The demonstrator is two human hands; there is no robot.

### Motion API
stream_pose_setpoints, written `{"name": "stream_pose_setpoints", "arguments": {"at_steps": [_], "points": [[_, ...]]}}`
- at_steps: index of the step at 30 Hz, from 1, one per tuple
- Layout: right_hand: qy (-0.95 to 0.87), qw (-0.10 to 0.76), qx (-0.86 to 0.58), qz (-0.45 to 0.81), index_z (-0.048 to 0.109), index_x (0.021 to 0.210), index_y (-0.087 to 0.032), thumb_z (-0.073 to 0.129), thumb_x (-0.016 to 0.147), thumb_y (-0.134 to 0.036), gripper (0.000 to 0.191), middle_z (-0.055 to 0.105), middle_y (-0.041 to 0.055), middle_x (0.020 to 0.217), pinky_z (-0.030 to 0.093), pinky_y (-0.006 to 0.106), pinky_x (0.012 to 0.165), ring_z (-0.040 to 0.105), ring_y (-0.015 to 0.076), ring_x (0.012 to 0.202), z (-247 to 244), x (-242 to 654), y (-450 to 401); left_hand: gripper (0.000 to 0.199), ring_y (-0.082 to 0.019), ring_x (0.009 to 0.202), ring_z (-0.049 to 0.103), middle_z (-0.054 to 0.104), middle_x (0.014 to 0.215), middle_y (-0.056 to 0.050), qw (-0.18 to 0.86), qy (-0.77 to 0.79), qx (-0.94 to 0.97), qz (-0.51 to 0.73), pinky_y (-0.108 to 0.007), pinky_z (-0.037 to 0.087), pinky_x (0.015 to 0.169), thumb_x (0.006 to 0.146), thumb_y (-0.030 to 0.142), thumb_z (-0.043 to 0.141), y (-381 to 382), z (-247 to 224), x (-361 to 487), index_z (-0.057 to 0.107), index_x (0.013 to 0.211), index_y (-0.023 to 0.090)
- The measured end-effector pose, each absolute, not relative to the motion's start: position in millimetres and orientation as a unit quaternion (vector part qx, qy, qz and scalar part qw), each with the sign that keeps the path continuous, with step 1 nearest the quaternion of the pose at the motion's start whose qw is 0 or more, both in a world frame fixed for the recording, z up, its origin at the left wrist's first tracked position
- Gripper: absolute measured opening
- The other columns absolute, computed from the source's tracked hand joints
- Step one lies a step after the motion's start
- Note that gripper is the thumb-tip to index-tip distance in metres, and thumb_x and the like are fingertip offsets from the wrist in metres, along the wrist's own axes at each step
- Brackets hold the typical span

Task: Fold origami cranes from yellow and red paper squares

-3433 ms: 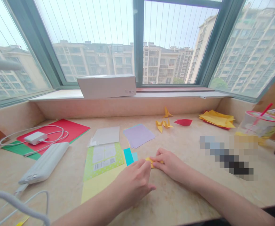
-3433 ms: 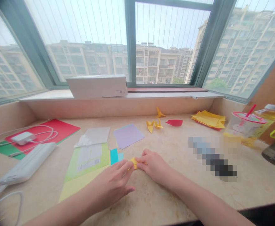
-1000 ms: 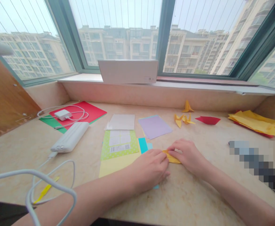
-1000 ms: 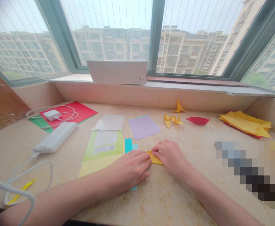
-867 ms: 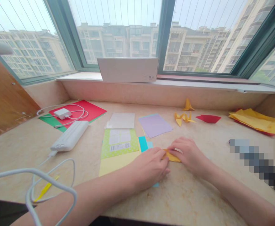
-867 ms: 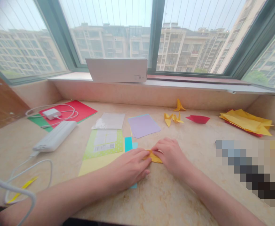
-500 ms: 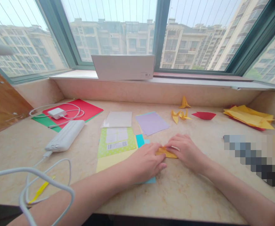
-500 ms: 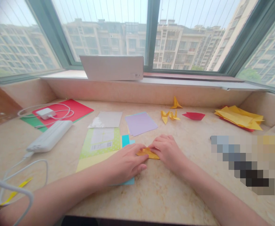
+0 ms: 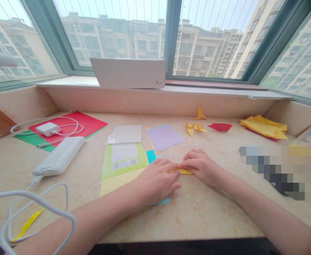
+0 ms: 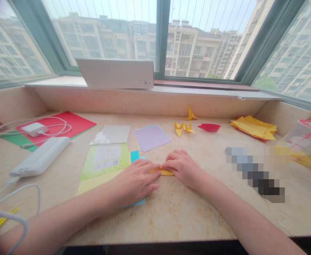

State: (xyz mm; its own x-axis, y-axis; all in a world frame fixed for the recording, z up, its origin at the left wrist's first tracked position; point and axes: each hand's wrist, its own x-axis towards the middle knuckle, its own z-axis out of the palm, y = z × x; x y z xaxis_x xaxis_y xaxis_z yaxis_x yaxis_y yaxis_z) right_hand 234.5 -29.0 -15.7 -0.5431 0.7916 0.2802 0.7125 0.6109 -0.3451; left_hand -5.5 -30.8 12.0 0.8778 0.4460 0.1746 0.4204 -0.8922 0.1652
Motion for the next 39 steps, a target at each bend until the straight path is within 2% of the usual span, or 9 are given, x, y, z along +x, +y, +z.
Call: {"name": "stream_pose_setpoints", "arguments": {"at_steps": [6,15,19,23,25,29,39], "points": [[-0.884,0.195,-0.414,0.091,0.074,0.114,-0.032,0.052,0.101,-0.026,0.027,0.071,0.0041,0.096,0.037,0.038,0.086,0.059,0.0207,0.092,-14,237,-34,0.023,-0.028,0.115,0.057,0.066,0.116,-0.011,0.048,0.226,0.967,0.103,-0.043,0.042,0.097,0.098,0.035,0.054,-32,13,-5,0.063,0.109,0.017],[-0.886,0.185,-0.416,0.088,0.075,0.113,-0.031,0.054,0.099,-0.023,0.026,0.070,0.0040,0.097,0.038,0.038,0.088,0.058,0.0211,0.093,-14,235,-35,0.025,-0.027,0.115,0.059,0.067,0.119,-0.010,0.043,0.210,0.973,0.082,-0.041,0.042,0.098,0.100,0.034,0.051,-28,13,-6,0.061,0.114,0.017],[-0.886,0.171,-0.423,0.084,0.075,0.111,-0.029,0.052,0.099,-0.021,0.027,0.070,0.0047,0.098,0.039,0.039,0.088,0.058,0.0216,0.094,-12,234,-36,0.023,-0.025,0.108,0.061,0.068,0.114,-0.009,0.033,0.208,0.973,0.093,-0.039,0.043,0.093,0.101,0.034,0.048,-26,11,-5,0.062,0.109,0.017],[-0.892,0.158,-0.416,0.083,0.072,0.118,-0.027,0.050,0.098,-0.017,0.031,0.069,0.0056,0.103,0.038,0.038,0.090,0.058,0.0215,0.097,-3,235,-42,0.024,-0.023,0.100,0.062,0.068,0.108,-0.009,0.026,0.206,0.975,0.081,-0.037,0.045,0.090,0.102,0.032,0.044,-26,10,-3,0.063,0.105,0.017],[-0.893,0.157,-0.412,0.085,0.071,0.120,-0.028,0.052,0.098,-0.020,0.030,0.069,0.0051,0.103,0.037,0.038,0.091,0.059,0.0211,0.097,2,236,-45,0.025,-0.023,0.098,0.062,0.068,0.107,-0.009,0.023,0.207,0.974,0.084,-0.037,0.046,0.089,0.103,0.031,0.043,-25,9,-3,0.063,0.105,0.016],[-0.907,0.137,-0.394,0.067,0.074,0.114,-0.030,0.056,0.098,-0.030,0.024,0.068,0.0042,0.097,0.036,0.039,0.090,0.058,0.0206,0.094,7,236,-47,0.025,-0.023,0.096,0.064,0.069,0.103,-0.008,0.015,0.202,0.975,0.097,-0.039,0.048,0.088,0.102,0.030,0.044,-23,6,-3,0.065,0.104,0.016],[-0.906,0.150,-0.394,0.041,0.076,0.091,-0.022,0.056,0.099,-0.029,0.023,0.068,0.0040,0.091,0.035,0.036,0.087,0.056,0.0186,0.088,-2,233,-44,0.024,-0.023,0.099,0.067,0.071,0.100,-0.009,0.019,0.172,0.973,0.154,-0.038,0.051,0.088,0.102,0.021,0.039,-21,2,-5,0.063,0.105,0.016]]}}
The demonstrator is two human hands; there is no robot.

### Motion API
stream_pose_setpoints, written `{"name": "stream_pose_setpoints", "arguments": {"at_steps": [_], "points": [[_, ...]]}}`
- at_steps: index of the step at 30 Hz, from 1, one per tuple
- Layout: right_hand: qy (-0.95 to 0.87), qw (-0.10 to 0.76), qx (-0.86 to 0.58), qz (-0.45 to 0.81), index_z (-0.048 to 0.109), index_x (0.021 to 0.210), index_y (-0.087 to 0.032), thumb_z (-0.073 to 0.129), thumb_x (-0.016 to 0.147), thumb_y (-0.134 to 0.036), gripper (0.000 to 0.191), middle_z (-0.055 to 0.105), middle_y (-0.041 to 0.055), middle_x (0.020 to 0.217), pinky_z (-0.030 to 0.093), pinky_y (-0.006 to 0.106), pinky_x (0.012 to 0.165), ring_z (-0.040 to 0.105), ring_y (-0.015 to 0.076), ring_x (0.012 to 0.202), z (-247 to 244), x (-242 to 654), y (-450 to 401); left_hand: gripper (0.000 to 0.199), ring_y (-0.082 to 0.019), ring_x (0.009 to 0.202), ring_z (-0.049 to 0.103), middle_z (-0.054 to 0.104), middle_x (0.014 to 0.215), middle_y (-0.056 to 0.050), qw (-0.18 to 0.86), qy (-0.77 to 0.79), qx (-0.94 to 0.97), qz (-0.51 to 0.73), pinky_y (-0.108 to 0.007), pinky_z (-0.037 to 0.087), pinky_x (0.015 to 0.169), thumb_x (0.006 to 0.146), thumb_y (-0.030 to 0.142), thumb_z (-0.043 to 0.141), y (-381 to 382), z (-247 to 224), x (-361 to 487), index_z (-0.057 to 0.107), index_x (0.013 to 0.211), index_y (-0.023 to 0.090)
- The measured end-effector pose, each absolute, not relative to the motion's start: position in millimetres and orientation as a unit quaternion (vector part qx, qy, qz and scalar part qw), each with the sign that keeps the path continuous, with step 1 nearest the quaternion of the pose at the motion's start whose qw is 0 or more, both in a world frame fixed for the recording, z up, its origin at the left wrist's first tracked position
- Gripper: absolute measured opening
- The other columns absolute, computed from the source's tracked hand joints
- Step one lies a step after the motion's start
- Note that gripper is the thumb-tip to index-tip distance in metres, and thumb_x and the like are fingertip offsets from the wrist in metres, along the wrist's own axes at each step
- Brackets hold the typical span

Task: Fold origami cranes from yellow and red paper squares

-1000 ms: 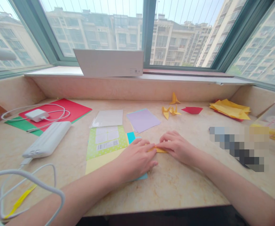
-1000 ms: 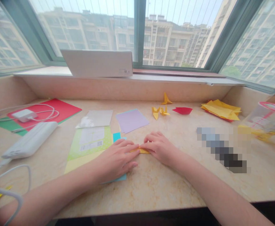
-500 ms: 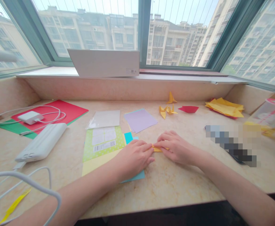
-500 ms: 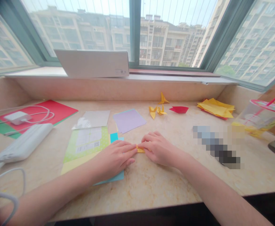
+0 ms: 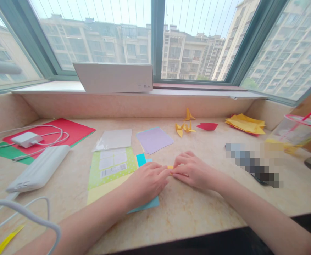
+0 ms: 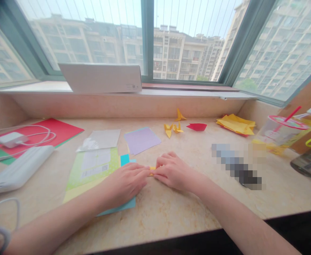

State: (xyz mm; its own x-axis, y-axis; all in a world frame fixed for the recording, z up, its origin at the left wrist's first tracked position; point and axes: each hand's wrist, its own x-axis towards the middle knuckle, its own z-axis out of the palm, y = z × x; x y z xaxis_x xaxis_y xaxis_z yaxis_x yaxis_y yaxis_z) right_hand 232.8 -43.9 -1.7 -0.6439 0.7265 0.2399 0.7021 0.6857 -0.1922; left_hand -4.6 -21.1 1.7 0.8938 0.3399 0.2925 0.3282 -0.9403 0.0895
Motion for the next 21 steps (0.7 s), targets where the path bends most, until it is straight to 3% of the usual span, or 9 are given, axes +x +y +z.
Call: {"name": "stream_pose_setpoints", "arguments": {"at_steps": [13,21], "points": [[-0.909,0.143,-0.391,0.032,0.074,0.101,-0.023,0.051,0.101,-0.027,0.023,0.069,0.0026,0.087,0.032,0.036,0.090,0.059,0.0165,0.086,4,232,-46,0.034,-0.026,0.112,0.064,0.068,0.125,-0.010,0.021,0.155,0.984,0.081,-0.045,0.046,0.102,0.099,0.021,0.044,-19,16,-12,0.060,0.129,0.019],[-0.919,0.101,-0.382,0.012,0.072,0.087,-0.021,0.051,0.100,-0.027,0.025,0.070,0.0045,0.092,0.032,0.038,0.091,0.059,0.0194,0.093,13,229,-55,0.035,-0.027,0.118,0.061,0.066,0.129,-0.010,0.021,0.166,0.984,0.064,-0.048,0.041,0.108,0.099,0.026,0.045,-20,15,-13,0.058,0.131,0.018]]}}
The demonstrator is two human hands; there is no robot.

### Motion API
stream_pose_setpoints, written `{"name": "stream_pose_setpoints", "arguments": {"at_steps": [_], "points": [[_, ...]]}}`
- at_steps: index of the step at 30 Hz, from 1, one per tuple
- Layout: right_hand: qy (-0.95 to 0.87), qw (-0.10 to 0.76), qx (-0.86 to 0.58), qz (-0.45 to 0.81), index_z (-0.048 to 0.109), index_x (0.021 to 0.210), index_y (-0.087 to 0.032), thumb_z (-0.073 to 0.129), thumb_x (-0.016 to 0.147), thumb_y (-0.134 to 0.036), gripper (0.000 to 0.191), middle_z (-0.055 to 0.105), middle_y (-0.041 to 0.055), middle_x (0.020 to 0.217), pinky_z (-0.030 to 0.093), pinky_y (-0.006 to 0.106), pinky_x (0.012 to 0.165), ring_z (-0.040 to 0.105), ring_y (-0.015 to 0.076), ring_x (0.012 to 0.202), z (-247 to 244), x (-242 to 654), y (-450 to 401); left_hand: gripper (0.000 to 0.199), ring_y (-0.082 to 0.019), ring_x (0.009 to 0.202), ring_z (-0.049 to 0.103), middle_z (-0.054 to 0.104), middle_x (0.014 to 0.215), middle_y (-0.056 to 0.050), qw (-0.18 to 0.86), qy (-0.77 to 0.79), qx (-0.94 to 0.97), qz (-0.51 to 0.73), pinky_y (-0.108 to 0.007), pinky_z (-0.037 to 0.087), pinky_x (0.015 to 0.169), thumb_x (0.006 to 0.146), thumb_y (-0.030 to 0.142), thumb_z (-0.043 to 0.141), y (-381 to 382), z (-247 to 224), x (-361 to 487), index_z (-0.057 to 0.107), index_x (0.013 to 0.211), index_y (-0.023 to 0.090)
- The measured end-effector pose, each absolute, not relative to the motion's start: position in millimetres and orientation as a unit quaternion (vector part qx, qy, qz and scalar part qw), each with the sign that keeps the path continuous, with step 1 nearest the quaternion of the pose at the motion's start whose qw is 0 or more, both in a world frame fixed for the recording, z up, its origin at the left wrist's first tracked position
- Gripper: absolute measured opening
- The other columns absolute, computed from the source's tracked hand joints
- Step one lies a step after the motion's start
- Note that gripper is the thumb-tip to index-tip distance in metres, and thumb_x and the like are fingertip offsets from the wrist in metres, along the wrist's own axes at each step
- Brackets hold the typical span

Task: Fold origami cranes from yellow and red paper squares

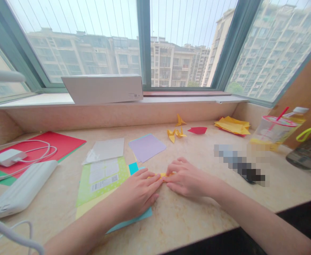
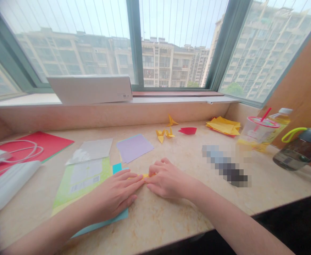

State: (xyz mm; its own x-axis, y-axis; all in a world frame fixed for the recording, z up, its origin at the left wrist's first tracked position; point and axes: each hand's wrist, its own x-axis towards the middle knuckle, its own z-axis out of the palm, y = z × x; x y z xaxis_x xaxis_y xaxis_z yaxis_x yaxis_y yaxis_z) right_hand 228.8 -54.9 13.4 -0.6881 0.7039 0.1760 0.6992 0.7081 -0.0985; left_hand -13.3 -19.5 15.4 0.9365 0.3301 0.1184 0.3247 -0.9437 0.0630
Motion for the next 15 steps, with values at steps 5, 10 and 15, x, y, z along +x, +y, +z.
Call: {"name": "stream_pose_setpoints", "arguments": {"at_steps": [5,10,15], "points": [[-0.912,0.126,-0.389,0.034,0.072,0.101,-0.023,0.054,0.098,-0.026,0.019,0.070,0.0032,0.089,0.033,0.037,0.091,0.060,0.0173,0.089,9.9,230.4,-51.9,0.034,-0.024,0.115,0.062,0.068,0.125,-0.009,0.011,0.158,0.982,0.105,-0.043,0.041,0.106,0.097,0.028,0.050,-19.7,12.3,-14.9,0.059,0.129,0.021],[-0.909,0.123,-0.397,0.036,0.072,0.095,-0.022,0.053,0.099,-0.033,0.023,0.068,0.0043,0.089,0.034,0.037,0.091,0.060,0.0182,0.090,8.9,228.4,-53.0,0.026,-0.023,0.109,0.063,0.070,0.115,-0.008,-0.003,0.152,0.980,0.127,-0.040,0.041,0.103,0.097,0.027,0.049,-21.6,11.1,-12.6,0.063,0.118,0.021],[-0.906,0.120,-0.404,0.031,0.071,0.085,-0.020,0.049,0.101,-0.028,0.028,0.069,0.0051,0.096,0.034,0.039,0.093,0.060,0.0187,0.093,8.2,224.0,-54.5,0.023,-0.023,0.106,0.063,0.070,0.109,-0.008,-0.003,0.158,0.980,0.119,-0.041,0.042,0.103,0.096,0.024,0.048,-22.9,12.5,-9.1,0.064,0.113,0.020]]}}
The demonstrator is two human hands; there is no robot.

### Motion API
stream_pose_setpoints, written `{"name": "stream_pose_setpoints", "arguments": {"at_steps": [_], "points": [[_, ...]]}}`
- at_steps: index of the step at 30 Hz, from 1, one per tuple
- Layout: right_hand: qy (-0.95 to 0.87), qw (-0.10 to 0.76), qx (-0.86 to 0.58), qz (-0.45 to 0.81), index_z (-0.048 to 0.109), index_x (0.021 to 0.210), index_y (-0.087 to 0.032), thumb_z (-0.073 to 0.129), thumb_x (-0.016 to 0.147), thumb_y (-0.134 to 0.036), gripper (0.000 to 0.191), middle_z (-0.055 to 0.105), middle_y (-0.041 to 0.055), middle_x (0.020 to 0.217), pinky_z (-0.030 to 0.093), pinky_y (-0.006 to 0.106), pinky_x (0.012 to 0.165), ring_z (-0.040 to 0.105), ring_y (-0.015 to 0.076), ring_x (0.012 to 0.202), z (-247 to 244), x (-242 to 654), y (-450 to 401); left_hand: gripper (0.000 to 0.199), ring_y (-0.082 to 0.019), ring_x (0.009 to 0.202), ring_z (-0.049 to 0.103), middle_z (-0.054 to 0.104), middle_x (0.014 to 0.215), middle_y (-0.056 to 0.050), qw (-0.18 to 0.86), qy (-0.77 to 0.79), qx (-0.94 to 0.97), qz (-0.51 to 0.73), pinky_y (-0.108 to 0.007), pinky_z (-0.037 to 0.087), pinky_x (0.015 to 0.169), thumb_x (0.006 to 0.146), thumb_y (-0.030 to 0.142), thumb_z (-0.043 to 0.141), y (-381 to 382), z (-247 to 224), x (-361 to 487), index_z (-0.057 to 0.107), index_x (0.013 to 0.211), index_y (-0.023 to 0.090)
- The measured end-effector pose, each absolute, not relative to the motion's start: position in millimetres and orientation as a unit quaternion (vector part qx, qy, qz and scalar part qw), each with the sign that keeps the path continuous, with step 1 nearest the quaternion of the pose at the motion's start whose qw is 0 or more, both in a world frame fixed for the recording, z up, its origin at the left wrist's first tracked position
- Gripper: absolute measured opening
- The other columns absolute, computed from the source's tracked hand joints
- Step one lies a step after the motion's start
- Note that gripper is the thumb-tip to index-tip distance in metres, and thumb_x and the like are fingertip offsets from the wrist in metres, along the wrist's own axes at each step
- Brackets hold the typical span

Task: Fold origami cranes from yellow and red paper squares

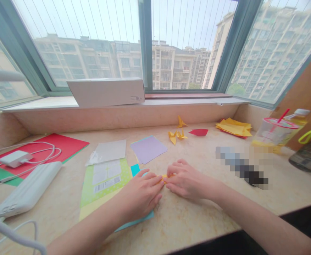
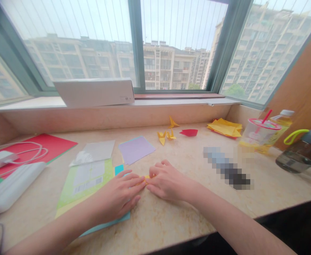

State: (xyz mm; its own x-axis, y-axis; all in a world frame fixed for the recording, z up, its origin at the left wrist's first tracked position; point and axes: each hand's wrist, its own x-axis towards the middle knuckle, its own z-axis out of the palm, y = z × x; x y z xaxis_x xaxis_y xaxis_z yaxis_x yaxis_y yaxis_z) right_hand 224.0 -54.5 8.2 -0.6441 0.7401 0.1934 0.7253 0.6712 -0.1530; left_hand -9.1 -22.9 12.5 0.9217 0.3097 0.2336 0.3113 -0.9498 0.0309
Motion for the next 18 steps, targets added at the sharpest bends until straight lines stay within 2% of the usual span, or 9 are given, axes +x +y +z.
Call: {"name": "stream_pose_setpoints", "arguments": {"at_steps": [3,9,12,15,18], "points": [[-0.904,0.149,-0.401,0.018,0.071,0.095,-0.021,0.050,0.100,-0.026,0.022,0.069,0.0058,0.108,0.034,0.039,0.097,0.059,0.0198,0.100,6,221,-54,0.024,-0.024,0.105,0.063,0.070,0.109,-0.008,-0.003,-0.166,-0.979,-0.115,-0.043,0.042,0.103,0.095,0.024,0.049,-25,16,-8,0.063,0.115,0.020],[-0.908,0.174,-0.380,0.019,0.071,0.092,-0.020,0.053,0.098,-0.024,0.019,0.073,0.0035,0.090,0.035,0.037,0.098,0.063,0.0175,0.092,-1,220,-51,0.026,-0.028,0.111,0.059,0.065,0.116,-0.011,-0.022,-0.202,-0.974,-0.104,-0.045,0.048,0.099,0.090,0.022,0.053,-33,22,-5,0.062,0.114,0.017],[-0.910,0.186,-0.370,0.012,0.072,0.087,-0.020,0.054,0.096,-0.024,0.020,0.073,0.0027,0.085,0.037,0.035,0.094,0.064,0.0167,0.086,-1,222,-49,0.025,-0.027,0.107,0.061,0.066,0.114,-0.010,-0.048,-0.209,-0.971,-0.105,-0.042,0.052,0.096,0.088,0.020,0.055,-34,21,-4,0.063,0.111,0.018],[-0.914,0.188,-0.360,0.016,0.073,0.084,-0.021,0.054,0.096,-0.024,0.022,0.074,0.0025,0.082,0.036,0.035,0.094,0.064,0.0163,0.084,-1,223,-49,0.025,-0.025,0.105,0.064,0.069,0.110,-0.008,-0.051,-0.190,-0.974,-0.110,-0.042,0.050,0.098,0.090,0.024,0.055,-32,19,-4,0.064,0.113,0.020],[-0.910,0.185,-0.370,0.014,0.076,0.085,-0.021,0.055,0.096,-0.025,0.024,0.075,0.0046,0.087,0.034,0.038,0.098,0.065,0.0171,0.088,-1,224,-49,0.030,-0.024,0.109,0.064,0.071,0.116,-0.009,-0.044,-0.170,-0.977,-0.124,-0.043,0.046,0.104,0.092,0.024,0.052,-28,18,-6,0.063,0.120,0.021]]}}
